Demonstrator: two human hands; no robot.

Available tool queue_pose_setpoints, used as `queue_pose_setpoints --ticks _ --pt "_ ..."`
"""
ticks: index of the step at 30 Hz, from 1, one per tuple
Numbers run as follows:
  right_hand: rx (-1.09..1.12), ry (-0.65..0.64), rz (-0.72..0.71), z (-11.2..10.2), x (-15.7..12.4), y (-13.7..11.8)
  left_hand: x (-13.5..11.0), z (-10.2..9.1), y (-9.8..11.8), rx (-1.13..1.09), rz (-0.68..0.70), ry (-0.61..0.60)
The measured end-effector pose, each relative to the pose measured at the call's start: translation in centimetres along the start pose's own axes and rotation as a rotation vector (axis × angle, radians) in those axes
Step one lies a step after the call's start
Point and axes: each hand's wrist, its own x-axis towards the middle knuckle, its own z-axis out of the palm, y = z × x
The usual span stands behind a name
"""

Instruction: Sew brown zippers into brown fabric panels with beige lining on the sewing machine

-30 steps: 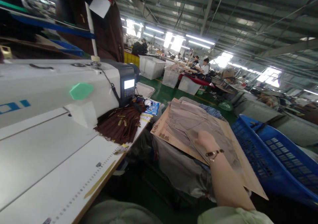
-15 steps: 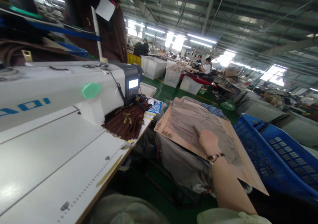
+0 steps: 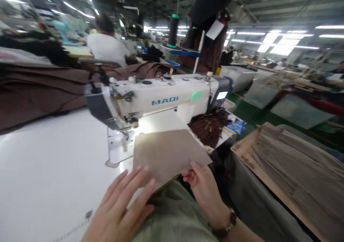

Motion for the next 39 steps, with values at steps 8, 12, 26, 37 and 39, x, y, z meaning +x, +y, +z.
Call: queue_pose_setpoints --ticks 8,12,26,37,39 --pt "-1.084 -0.625 0.041 -0.6 -0.3 -1.0 -0.2 1.3 -1.5 0.107 -0.105 -0.203" --pt "-1.445 -0.547 -0.417 1.3 -1.2 -3.2 1.0 0.6 -1.5 0.049 -0.154 -0.369" --pt "-1.797 -0.887 -0.549 2.9 3.0 -1.4 1.5 1.1 -2.5 -0.243 -0.392 -0.337" --pt "-2.21 -0.955 -0.458 7.4 6.2 -2.2 0.4 0.5 -4.0 -0.249 -0.736 -0.223" --pt "-2.234 -0.991 -0.485 7.5 6.5 -1.9 0.4 0.8 -3.9 -0.182 -0.728 -0.219"
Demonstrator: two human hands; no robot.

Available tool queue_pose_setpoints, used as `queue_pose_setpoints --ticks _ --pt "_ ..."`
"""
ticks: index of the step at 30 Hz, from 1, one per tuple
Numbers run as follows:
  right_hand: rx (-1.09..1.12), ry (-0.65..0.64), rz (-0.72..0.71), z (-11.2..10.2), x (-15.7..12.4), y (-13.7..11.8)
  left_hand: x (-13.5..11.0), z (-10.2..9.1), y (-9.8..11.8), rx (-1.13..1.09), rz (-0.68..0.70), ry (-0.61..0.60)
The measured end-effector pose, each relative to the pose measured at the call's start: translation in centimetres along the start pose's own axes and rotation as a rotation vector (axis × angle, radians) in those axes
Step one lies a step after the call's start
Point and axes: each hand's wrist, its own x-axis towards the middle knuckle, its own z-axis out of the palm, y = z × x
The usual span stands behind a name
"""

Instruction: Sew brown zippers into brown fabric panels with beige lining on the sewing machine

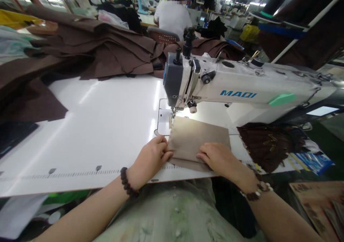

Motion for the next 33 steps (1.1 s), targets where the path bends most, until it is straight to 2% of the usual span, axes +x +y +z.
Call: queue_pose_setpoints --ticks 3,7,9,12,14,16,18,21,24,27,33 --pt "-0.011 -0.002 0.003 0.2 0.0 -0.2 -0.1 0.1 0.1 0.177 0.077 0.033" --pt "-0.016 -0.015 0.053 0.9 -0.6 -0.8 -0.5 -0.7 -0.1 0.382 0.412 -0.042" --pt "0.01 -0.014 -0.013 1.3 -0.9 -1.0 -0.3 -1.3 -0.5 0.467 0.498 -0.061" --pt "0.032 -0.027 -0.161 1.2 -0.9 -1.4 0.9 -1.8 -1.2 0.569 0.48 -0.069" --pt "-0.012 -0.005 -0.173 0.7 -0.4 -1.7 2.3 -1.7 -1.6 0.585 0.499 -0.094" --pt "-0.057 0.089 -0.179 0.1 0.2 -1.8 3.6 -1.5 -1.7 0.568 0.523 -0.107" --pt "-0.043 0.191 -0.268 -0.1 0.9 -1.6 4.4 -1.2 -1.6 0.535 0.528 -0.114" --pt "0.048 0.212 -0.394 1.1 1.6 -1.0 4.7 -0.9 -1.4 0.49 0.521 -0.144" --pt "0.077 0.2 -0.391 2.9 2.0 -0.5 4.3 -0.6 -1.3 0.479 0.507 -0.17" --pt "0.073 0.251 -0.348 3.8 2.9 -0.6 4.4 -0.5 -1.5 0.5 0.466 -0.149" --pt "0.144 0.296 -0.251 2.3 6.5 -2.0 6.3 -1.4 -2.6 0.553 0.35 -0.112"
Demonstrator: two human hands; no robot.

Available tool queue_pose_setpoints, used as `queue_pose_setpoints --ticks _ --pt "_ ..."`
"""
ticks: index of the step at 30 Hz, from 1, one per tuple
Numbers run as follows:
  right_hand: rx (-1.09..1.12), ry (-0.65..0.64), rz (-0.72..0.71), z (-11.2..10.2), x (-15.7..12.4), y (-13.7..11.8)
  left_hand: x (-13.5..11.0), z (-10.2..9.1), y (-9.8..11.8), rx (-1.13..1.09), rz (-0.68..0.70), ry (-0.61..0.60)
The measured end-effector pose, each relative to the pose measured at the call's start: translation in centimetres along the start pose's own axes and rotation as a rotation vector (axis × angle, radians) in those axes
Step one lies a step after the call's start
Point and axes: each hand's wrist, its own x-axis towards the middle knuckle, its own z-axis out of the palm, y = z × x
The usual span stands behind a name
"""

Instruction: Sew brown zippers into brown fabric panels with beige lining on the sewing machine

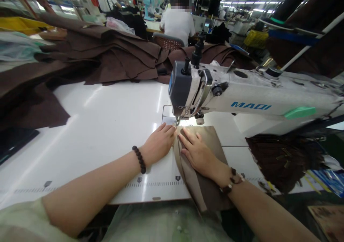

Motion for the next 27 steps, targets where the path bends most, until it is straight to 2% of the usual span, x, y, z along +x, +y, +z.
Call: queue_pose_setpoints --ticks 4,9,12,15,17,19,22,27 --pt "-0.002 0.05 0.032 0.2 2.0 0.0 1.3 0.0 -1.2 -0.01 -0.044 0.001" --pt "-0.006 0.1 0.068 0.7 2.4 0.1 1.8 0.0 -1.6 -0.05 -0.046 0.009" --pt "0.032 0.103 0.06 0.6 2.1 0.3 -0.2 -1.1 0.2 -0.141 -0.015 0.058" --pt "0.08 0.089 0.021 0.3 1.8 0.5 -3.8 -2.4 3.3 -0.381 0.126 0.148" --pt "0.095 0.078 -0.01 0.1 1.6 0.6 -6.1 -3.0 5.3 -0.494 0.25 0.136" --pt "0.1 0.06 -0.038 0.0 1.6 0.7 -7.8 -3.1 6.6 -0.543 0.318 0.094" --pt "0.091 0.024 -0.055 -0.2 1.8 0.9 -9.0 -2.5 7.2 -0.553 0.355 0.071" --pt "0.031 -0.022 -0.064 -0.6 1.0 -0.3 -9.4 -1.6 7.2 -0.577 0.376 0.075"
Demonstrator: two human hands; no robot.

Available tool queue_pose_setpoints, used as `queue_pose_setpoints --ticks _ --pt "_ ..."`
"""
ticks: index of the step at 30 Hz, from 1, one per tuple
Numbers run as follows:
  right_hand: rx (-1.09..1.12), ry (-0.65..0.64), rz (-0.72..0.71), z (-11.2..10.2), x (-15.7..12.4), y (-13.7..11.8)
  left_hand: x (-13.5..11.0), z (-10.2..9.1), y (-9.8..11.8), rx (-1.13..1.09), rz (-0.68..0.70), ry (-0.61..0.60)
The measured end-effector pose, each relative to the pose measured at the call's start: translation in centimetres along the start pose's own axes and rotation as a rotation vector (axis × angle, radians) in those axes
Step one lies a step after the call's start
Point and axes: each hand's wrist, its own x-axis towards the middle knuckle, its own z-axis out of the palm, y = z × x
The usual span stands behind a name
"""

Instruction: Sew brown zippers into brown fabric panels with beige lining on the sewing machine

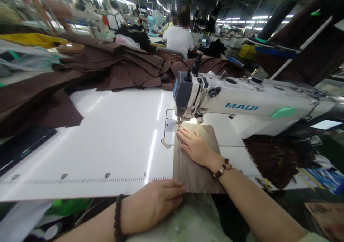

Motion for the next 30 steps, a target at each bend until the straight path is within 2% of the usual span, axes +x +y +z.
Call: queue_pose_setpoints --ticks 3,6,8,10,14,16,17,19,21,23,24,27,30 --pt "0.015 -0.071 -0.071 0.1 -2.9 -2.3 -0.2 -0.5 0.1 -0.12 -0.033 0.024" --pt "0.114 -0.181 -0.149 0.4 -6.9 -4.9 -0.3 -1.4 -0.4 -0.158 -0.151 0.112" --pt "0.187 -0.257 -0.177 0.5 -9.0 -6.1 -0.2 -1.4 -1.4 -0.035 -0.232 0.199" --pt "0.24 -0.279 -0.169 0.5 -10.2 -6.9 0.1 -0.7 -2.6 0.159 -0.234 0.202" --pt "0.42 -0.121 -0.195 -0.2 -11.4 -6.5 0.3 2.4 -4.5 0.463 -0.156 0.102" --pt "0.541 0.024 -0.18 -0.9 -12.2 -5.2 0.0 3.9 -5.2 0.52 -0.131 0.148" --pt "0.553 0.137 -0.109 -1.4 -12.8 -4.2 -0.3 4.4 -5.5 0.528 -0.125 0.182" --pt "0.406 0.417 0.16 -2.5 -14.2 -1.3 -0.8 5.1 -6.1 0.519 -0.128 0.242" --pt "0.063 0.641 0.481 -3.9 -15.8 2.3 -1.2 5.5 -6.5 0.496 -0.137 0.27" --pt "-0.28 0.652 0.72 -5.3 -17.1 6.1 -1.5 5.7 -7.0 0.486 -0.14 0.268" --pt "-0.343 0.647 0.775 -6.0 -17.5 7.9 -1.6 5.7 -7.1 0.493 -0.14 0.261" --pt "-0.421 0.593 0.846 -7.6 -17.4 12.1 -1.8 5.9 -7.6 0.557 -0.128 0.226" --pt "-0.466 0.51 0.86 -8.4 -16.2 14.3 -1.9 5.8 -7.8 0.62 -0.118 0.195"
